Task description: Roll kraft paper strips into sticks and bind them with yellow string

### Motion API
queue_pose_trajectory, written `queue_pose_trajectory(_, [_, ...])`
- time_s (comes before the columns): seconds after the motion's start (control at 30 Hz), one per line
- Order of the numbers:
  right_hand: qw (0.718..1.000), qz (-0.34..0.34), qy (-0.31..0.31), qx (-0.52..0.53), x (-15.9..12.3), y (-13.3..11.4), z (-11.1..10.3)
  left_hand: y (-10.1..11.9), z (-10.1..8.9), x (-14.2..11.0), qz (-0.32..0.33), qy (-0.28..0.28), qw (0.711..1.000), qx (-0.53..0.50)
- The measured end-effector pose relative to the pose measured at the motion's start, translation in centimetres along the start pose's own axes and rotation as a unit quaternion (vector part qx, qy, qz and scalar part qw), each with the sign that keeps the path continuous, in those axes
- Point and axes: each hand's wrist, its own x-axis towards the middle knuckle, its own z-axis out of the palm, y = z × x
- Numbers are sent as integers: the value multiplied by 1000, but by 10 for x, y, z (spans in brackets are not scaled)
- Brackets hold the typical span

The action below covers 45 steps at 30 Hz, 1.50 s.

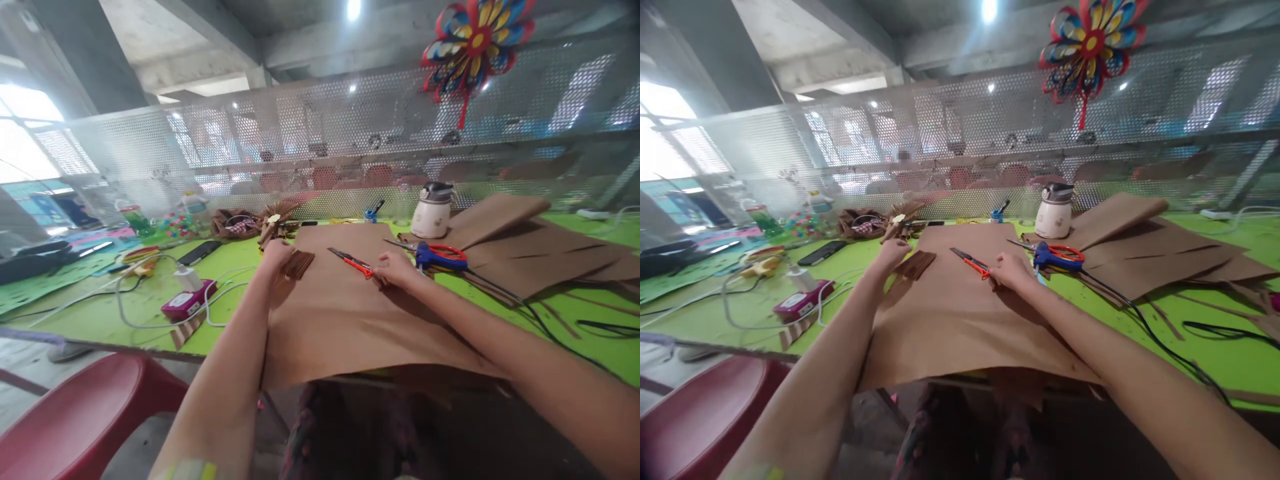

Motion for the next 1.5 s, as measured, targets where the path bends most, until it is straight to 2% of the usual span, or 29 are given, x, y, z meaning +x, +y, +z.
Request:
queue_pose_trajectory(0.1, [1000, -25, -8, -6, -4, 3, 2, -4, 13, -8, -23, -64, 997, 18])
queue_pose_trajectory(0.17, [999, -34, -16, -5, -7, 7, 2, -6, 15, -11, -23, -87, 995, 33])
queue_pose_trajectory(0.37, [998, -58, -13, -22, -13, 11, 2, -14, -2, -8, -28, -101, 990, 94])
queue_pose_trajectory(0.5, [995, -86, 2, -45, -22, 1, 2, -20, 1, -6, -43, -96, 986, 131])
queue_pose_trajectory(0.7, [992, -108, -6, -62, -25, -2, 5, -24, 17, -8, -7, -74, 985, 158])
queue_pose_trajectory(0.93, [993, -93, -12, -70, -14, 11, -5, -23, 21, -12, 28, -34, 985, 169])
queue_pose_trajectory(1.2, [993, -84, -41, -66, -14, 10, -19, -19, 29, -14, 50, -1, 981, 188])
queue_pose_trajectory(1.5, [985, -137, -33, -95, -31, -2, -4, -18, 30, -18, 81, -1, 981, 177])
